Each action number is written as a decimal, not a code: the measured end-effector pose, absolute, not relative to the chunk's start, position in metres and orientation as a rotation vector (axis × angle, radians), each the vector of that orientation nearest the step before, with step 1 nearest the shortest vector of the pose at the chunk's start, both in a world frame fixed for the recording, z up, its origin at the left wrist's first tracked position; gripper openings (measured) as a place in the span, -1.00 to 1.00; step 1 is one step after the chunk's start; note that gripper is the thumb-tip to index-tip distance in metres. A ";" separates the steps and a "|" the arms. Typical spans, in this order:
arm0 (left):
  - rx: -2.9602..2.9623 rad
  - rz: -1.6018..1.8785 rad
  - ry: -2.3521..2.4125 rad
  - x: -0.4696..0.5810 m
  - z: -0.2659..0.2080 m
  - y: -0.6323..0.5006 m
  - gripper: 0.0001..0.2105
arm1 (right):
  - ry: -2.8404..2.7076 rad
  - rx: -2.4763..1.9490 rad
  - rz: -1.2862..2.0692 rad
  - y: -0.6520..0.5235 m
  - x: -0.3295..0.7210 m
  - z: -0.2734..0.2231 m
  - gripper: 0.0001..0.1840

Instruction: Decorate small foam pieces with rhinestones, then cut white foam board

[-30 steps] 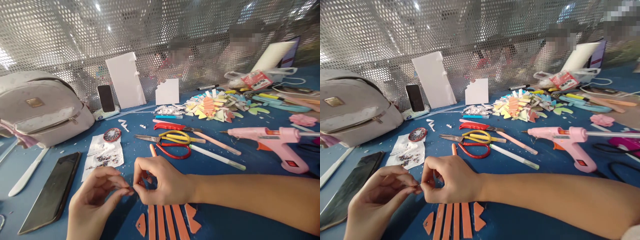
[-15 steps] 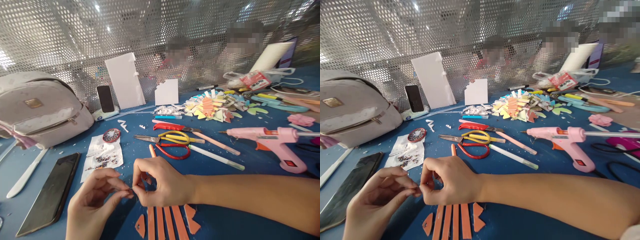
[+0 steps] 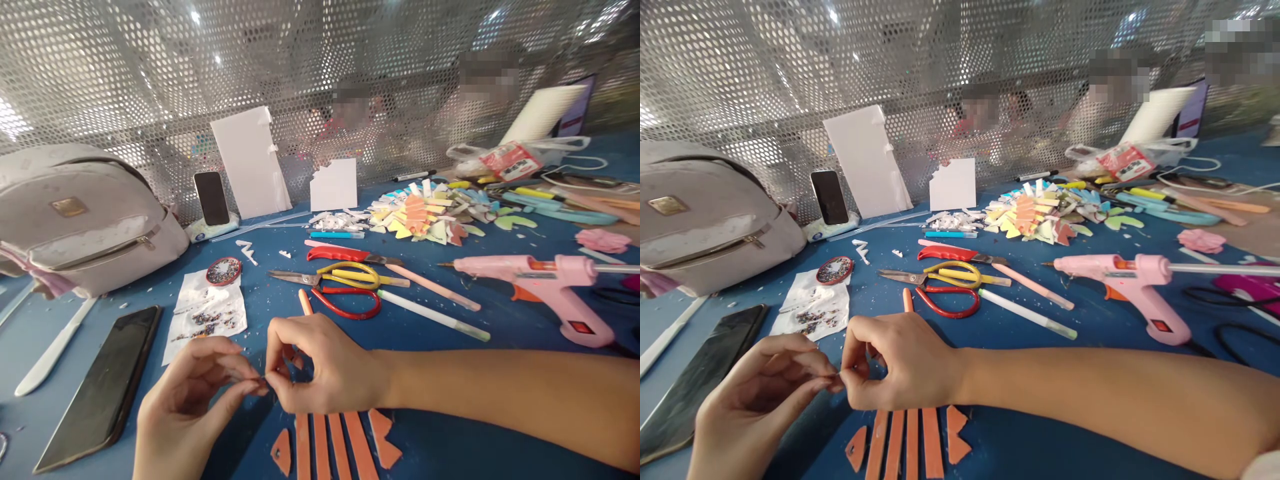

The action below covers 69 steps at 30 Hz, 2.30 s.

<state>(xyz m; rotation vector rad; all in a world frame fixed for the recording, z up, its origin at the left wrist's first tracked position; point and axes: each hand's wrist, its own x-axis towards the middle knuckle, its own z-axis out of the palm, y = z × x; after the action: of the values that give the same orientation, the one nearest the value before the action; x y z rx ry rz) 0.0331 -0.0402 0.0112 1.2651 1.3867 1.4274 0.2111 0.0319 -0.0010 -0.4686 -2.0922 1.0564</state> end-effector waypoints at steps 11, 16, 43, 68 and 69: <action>1.268 1.386 1.373 0.033 0.010 -0.038 -0.76 | -2.106 -0.467 1.023 0.032 0.212 -0.001 -0.85; 1.281 1.420 1.384 0.032 0.010 -0.039 -0.77 | -2.115 -0.465 1.010 0.031 0.212 -0.002 -0.83; 1.333 1.444 1.330 0.032 0.007 -0.039 -0.83 | -2.016 -0.450 1.068 0.031 0.210 -0.001 -0.87; 1.289 1.425 1.299 0.033 0.008 -0.039 -0.80 | -2.020 -0.461 1.093 0.031 0.210 0.001 -0.87; 1.299 1.422 1.297 0.033 0.008 -0.039 -0.81 | -2.023 -0.459 1.085 0.031 0.210 0.000 -0.87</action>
<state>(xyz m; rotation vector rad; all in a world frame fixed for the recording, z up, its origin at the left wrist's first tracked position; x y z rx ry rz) 0.0332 -0.0388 0.0084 1.2986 1.2968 1.4224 0.2100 0.0309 0.0004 -0.4586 -2.0232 1.0846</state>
